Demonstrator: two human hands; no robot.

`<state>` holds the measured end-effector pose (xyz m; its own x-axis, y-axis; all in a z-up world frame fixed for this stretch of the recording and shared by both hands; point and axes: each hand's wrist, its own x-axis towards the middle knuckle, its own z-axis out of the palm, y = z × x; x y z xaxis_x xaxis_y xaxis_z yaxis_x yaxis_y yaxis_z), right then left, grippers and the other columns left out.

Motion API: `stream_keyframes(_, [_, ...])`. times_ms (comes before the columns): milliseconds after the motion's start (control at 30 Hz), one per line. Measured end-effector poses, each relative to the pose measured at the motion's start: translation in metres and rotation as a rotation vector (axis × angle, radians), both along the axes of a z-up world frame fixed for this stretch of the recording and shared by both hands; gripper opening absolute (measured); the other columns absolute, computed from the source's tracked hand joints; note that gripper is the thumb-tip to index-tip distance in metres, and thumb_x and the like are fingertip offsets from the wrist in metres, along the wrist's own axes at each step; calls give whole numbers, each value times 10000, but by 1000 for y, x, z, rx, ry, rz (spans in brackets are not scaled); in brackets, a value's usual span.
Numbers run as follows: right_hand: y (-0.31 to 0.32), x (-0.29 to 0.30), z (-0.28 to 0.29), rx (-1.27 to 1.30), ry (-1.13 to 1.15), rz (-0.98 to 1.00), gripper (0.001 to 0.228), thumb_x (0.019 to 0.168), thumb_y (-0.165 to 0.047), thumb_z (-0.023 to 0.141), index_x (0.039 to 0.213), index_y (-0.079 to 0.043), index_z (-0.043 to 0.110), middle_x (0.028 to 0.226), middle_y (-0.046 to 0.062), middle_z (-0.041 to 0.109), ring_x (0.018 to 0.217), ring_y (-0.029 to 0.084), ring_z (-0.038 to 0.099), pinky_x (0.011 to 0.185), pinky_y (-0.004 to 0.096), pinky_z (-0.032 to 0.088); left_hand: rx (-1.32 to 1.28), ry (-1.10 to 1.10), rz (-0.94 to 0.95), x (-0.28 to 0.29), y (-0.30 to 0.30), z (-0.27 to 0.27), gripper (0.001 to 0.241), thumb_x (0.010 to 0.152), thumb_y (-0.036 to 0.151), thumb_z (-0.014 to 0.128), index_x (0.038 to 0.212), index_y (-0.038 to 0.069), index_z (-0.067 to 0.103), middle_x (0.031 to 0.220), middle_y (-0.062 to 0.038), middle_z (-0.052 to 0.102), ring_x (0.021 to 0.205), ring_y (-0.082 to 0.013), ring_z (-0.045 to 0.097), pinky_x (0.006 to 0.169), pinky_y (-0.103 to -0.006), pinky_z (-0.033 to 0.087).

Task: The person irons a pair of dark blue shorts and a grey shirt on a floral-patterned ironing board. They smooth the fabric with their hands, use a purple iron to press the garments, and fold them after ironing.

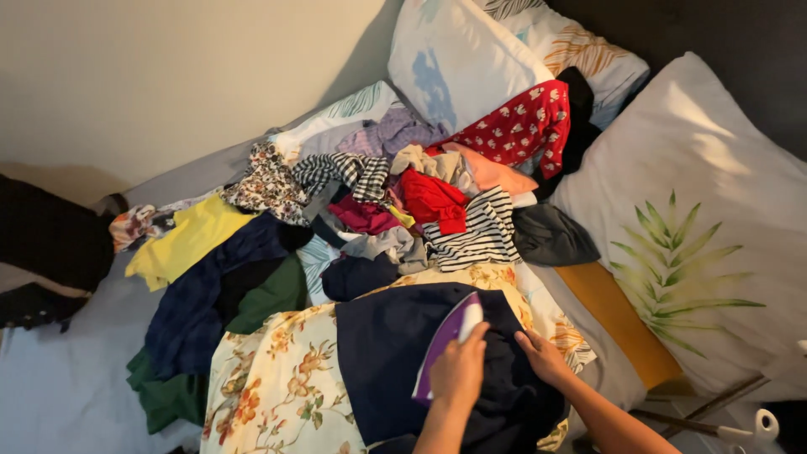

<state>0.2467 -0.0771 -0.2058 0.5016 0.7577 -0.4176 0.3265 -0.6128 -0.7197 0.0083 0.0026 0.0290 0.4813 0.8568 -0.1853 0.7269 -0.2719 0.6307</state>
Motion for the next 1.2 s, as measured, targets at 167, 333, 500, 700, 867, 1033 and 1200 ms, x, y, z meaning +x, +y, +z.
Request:
stream_keyframes(167, [1, -3, -7, 23, 16, 37, 638, 977, -549, 492, 1388, -81, 629, 1294, 189, 723, 1254, 303, 664, 1072, 358, 470, 34, 60, 241, -86, 24, -89, 336, 1011, 388, 529, 1334, 364, 615, 958, -192, 740, 874, -412, 718, 740, -544, 560])
stream_keyframes(333, [4, -1, -12, 52, 67, 31, 635, 983, -533, 511, 1380, -48, 616, 1313, 173, 706, 1274, 272, 637, 1091, 354, 436, 77, 111, 687, -214, 53, -105, 371, 1019, 403, 489, 1337, 303, 652, 1034, -175, 751, 930, -434, 717, 790, -544, 563])
stream_keyframes(500, [5, 4, -28, 106, 94, 32, 642, 983, -526, 523, 1376, -28, 629, 1305, 188, 725, 1266, 277, 659, 1099, 349, 442, 107, 244, 900, -233, 48, -54, 429, 1003, 384, 534, 1403, 268, 638, 1082, -174, 748, 999, -432, 696, 852, -517, 548])
stream_keyframes(700, [5, 3, -15, 45, 25, 36, 650, 993, -534, 507, 1408, -43, 601, 1334, 187, 686, 1279, 294, 626, 1091, 365, 434, 348, -136, 436, -109, 37, -25, 331, 980, 322, 579, 1280, 238, 691, 1004, -127, 752, 908, -333, 723, 779, -462, 567])
stream_keyframes(867, [1, 8, -24, 124, 78, 52, 663, 979, -537, 505, 1413, -44, 599, 1294, 180, 734, 1244, 270, 673, 1075, 359, 465, 35, -100, -23, -9, -2, -3, 285, 980, 394, 603, 1258, 395, 665, 867, -137, 740, 806, -380, 724, 681, -533, 563])
stream_keyframes(1033, [0, 2, 1, 34, 84, 27, 644, 986, -536, 513, 1397, -50, 615, 1280, 192, 735, 1237, 276, 669, 1076, 365, 461, -22, -13, 37, -33, 6, -26, 347, 984, 430, 544, 1320, 447, 630, 869, -164, 725, 812, -402, 713, 696, -545, 555])
stream_keyframes(1200, [5, 5, -11, -20, 37, 67, 636, 997, -552, 490, 1380, -66, 634, 1275, 188, 737, 1239, 287, 668, 1074, 373, 462, -85, -41, 374, -144, 37, -88, 384, 972, 447, 545, 1350, 441, 611, 928, -179, 743, 857, -395, 730, 737, -530, 563])
